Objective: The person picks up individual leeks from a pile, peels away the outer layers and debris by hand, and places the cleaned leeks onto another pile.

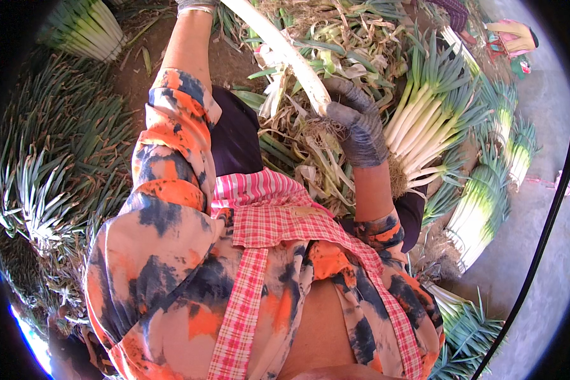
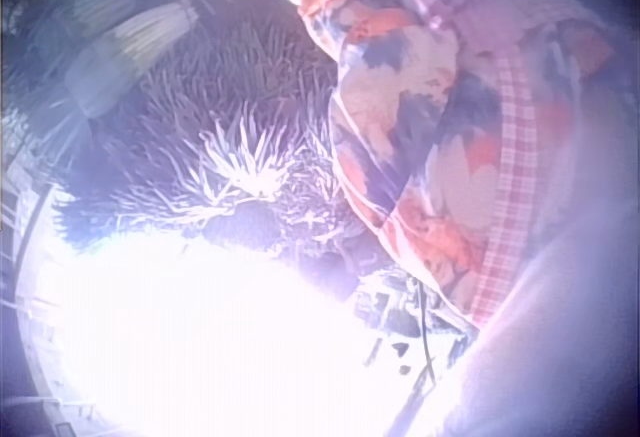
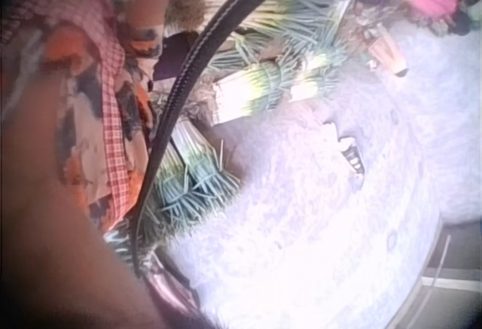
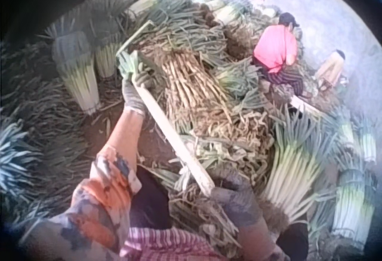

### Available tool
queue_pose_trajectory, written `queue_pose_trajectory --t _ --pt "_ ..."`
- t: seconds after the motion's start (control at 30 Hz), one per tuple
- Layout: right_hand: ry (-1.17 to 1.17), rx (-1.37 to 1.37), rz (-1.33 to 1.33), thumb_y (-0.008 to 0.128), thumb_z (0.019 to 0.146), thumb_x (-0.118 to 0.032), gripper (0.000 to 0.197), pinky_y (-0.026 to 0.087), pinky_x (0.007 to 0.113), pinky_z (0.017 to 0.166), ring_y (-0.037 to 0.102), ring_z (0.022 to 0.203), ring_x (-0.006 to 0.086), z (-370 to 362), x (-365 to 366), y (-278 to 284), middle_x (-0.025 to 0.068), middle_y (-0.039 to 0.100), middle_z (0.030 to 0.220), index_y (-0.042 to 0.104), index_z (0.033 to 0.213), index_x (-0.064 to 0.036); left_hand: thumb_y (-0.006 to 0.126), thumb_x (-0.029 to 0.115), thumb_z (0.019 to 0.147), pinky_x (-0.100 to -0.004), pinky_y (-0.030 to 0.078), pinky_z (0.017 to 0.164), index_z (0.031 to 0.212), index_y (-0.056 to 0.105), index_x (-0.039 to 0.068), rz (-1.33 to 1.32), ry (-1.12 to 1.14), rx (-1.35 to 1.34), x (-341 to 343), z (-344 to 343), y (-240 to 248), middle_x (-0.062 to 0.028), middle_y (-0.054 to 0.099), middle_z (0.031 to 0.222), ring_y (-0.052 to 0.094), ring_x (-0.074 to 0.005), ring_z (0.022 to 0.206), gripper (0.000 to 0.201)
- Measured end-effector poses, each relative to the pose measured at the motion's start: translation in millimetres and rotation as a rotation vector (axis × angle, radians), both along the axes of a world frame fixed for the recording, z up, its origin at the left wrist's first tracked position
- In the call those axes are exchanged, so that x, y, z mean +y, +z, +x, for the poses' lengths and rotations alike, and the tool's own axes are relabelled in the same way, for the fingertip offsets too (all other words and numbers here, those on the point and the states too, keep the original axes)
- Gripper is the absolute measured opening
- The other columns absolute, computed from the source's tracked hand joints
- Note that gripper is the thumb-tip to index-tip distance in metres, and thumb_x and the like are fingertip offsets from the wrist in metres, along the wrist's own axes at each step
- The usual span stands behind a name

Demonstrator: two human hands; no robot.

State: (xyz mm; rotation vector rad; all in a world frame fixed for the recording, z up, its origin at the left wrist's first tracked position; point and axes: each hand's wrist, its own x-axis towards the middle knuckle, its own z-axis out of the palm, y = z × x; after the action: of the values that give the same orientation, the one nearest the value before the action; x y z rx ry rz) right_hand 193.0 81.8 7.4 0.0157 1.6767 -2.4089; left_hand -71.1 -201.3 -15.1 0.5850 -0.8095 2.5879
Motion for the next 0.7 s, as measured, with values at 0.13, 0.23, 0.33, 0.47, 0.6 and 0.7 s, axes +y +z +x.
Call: queue_pose_trajectory --t 0.13,0.23,0.33,0.47,0.6,0.7 --pt "0.08 -0.008 -0.168 0.064 0.066 -0.018 0.053 0.05 0.037 0.081 0.061 0.088 0.0248 2.2 9.2 -10.0 0.0158 0.06 0.102 0.052 0.113 0.0047 0.053 0.024 0.077 -0.0251 0.031 0.049 0.099 0.051 -0.007 -0.442 0.4 0.235 5.1 -8.6 -6.9 0.0025 0.034 0.057 0.033 -0.0096 0.049 0.038" --pt "0.071 0.002 -0.206 0.064 0.068 -0.019 0.053 0.049 0.038 0.081 0.061 0.088 0.0245 3.6 13.7 -12.1 0.015 0.06 0.102 0.052 0.113 0.0044 0.053 0.025 0.078 -0.0269 0.035 0.049 0.097 0.053 -0.005 -0.482 0.421 0.241 7.2 -14.3 -9.2 0.001 0.04 0.058 0.038 -0.0111 0.05 0.035" --pt "0.0 0.05 -0.066 0.06 0.075 -0.022 0.042 0.047 0.034 0.081 0.06 0.087 0.0207 3.5 22.1 -21.2 0.0125 0.061 0.1 0.055 0.109 0.0034 0.051 0.027 0.079 -0.0286 0.037 0.048 0.093 0.054 -0.002 -0.519 0.432 0.222 10.4 -16.6 -10.5 -0.0002 0.044 0.058 0.042 -0.012 0.05 0.032" --pt "-0.122 0.244 0.612 0.051 0.088 -0.025 0.027 0.044 0.028 0.078 0.055 0.087 0.0144 -0.8 26.7 -13.6 0.0071 0.06 0.091 0.061 0.091 -0.0001 0.048 0.029 0.081 -0.0308 0.04 0.046 0.089 0.057 0.0 -0.563 0.489 0.212 17.2 -9.3 -3.7 -0.0019 0.051 0.059 0.048 -0.0133 0.05 0.031" --pt "-0.056 0.414 0.611 0.059 0.084 -0.019 0.04 0.044 0.031 0.083 0.057 0.092 0.0202 -12.2 15.7 -4.6 0.0129 0.058 0.103 0.047 0.117 0.0008 0.048 0.037 0.082 -0.0228 0.041 0.04 0.087 0.057 0.003 -0.723 0.348 0.074 68.1 16.3 8.5 -0.0001 0.049 0.057 0.048 -0.0124 0.047 0.035" --pt "0.001 0.574 0.921 0.071 0.073 -0.027 0.072 0.046 0.035 0.081 0.057 0.093 0.0262 -20.0 5.6 -22.4 0.0192 0.055 0.109 0.034 0.129 0.0007 0.045 0.042 0.08 -0.0257 0.038 0.04 0.089 0.058 0.005 -0.909 0.321 0.028 87.3 29.1 23.1 0.0009 0.043 0.051 0.044 -0.0131 0.044 0.04"
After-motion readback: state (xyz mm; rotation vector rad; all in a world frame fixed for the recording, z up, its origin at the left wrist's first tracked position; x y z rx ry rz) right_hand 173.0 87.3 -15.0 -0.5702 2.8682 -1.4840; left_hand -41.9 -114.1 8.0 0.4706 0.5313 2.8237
